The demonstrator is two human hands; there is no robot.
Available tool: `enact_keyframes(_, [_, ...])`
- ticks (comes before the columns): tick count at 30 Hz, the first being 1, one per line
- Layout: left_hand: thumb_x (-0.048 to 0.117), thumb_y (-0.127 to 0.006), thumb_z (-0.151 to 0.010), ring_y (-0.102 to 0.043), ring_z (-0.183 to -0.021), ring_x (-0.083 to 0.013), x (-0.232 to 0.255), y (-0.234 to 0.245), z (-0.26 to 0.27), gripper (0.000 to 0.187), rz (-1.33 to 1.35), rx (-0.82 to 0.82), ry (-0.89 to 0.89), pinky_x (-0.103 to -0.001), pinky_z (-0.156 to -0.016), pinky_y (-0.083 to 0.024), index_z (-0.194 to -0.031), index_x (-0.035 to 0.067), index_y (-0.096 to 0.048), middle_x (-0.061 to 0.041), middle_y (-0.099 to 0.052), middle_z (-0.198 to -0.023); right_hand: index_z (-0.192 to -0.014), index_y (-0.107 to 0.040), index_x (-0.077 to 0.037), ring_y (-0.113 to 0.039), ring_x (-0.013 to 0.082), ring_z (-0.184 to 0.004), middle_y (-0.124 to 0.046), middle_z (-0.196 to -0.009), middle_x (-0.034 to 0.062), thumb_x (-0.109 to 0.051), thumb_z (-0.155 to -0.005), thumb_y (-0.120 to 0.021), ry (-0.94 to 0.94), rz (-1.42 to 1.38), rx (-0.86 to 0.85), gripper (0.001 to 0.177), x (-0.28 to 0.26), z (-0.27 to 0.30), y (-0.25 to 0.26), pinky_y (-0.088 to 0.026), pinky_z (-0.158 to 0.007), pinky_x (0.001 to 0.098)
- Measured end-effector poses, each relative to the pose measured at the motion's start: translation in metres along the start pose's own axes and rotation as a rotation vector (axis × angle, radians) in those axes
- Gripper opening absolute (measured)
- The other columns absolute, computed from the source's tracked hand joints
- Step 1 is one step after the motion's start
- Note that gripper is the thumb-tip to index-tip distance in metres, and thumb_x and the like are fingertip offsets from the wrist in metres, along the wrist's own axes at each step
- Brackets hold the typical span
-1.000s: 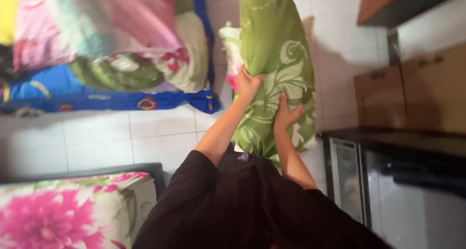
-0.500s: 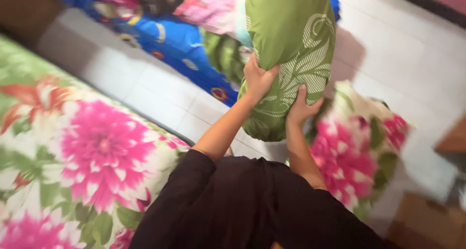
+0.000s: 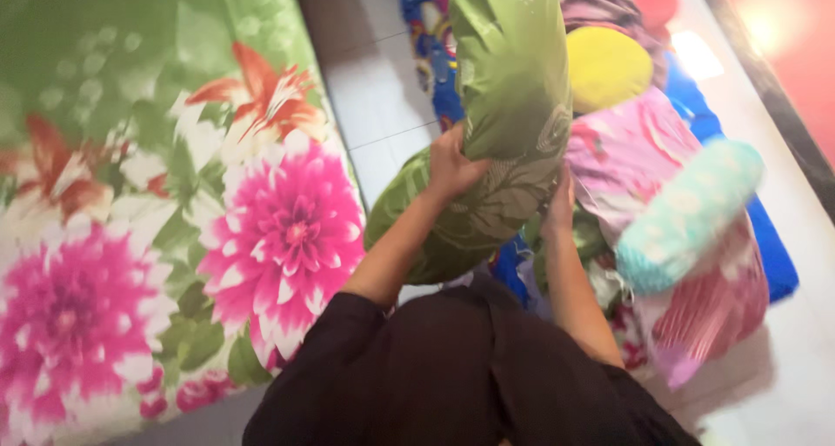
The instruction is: The person sweeps a floral-patterned mattress with a broom, then picks up and places several pillows and a bolster onto the mattress. The person arranges the items on the bed surface.
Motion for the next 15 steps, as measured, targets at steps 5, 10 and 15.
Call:
enact_keyframes(5, [0.013, -0.074, -0.066, -0.074, -0.072, -0.0238, -0.072, 0.049, -0.078, 0.053, -0.05, 0.053, 0.229, -0.036, -0.073, -0.058, -0.119, 0.008, -0.071, -0.011, -0.077, -0.089, -0.156, -0.04, -0.015, -0.056, 0.0332, -0.136, -0.056, -0.151, 0.0102, -0.071, -0.091, -0.049, -0.387, -0.326, -0.47, 0.086, 0.021, -0.11, -0.175, -0.047, -0.112, 0.0525])
enact_keyframes(10, [0.014, -0.074, -0.062, -0.06, -0.051, -0.0174, -0.136, 0.114, -0.142, 0.061, -0.143, 0.214, 0.421, -0.033, -0.055, -0.051, -0.123, 0.008, -0.068, -0.008, -0.071, -0.074, -0.152, -0.049, -0.015, -0.055, 0.0326, -0.137, -0.056, -0.151, 0.0092, -0.063, -0.094, -0.056, -0.55, -0.3, -0.579, 0.076, 0.069, -0.217, -0.271, -0.044, -0.116, 0.0519])
enact_keyframes(15, [0.016, -0.075, -0.066, -0.062, -0.055, -0.018, -0.2, 0.185, -0.21, 0.06, -0.268, 0.321, 0.428, -0.034, -0.059, -0.052, -0.125, 0.008, -0.069, -0.01, -0.073, -0.082, -0.143, -0.058, -0.013, -0.06, 0.0336, -0.13, -0.062, -0.144, 0.0102, -0.053, -0.094, -0.056, -0.817, -0.24, -0.58, 0.063, 0.159, -0.325, -0.357, -0.047, -0.112, 0.0519])
Point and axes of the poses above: each hand's wrist, its own z-axis away from the middle knuckle, its own y-axis out of the back of the hand, x = y × z, the point moved 10 cm from there along -z, towards the middle knuckle
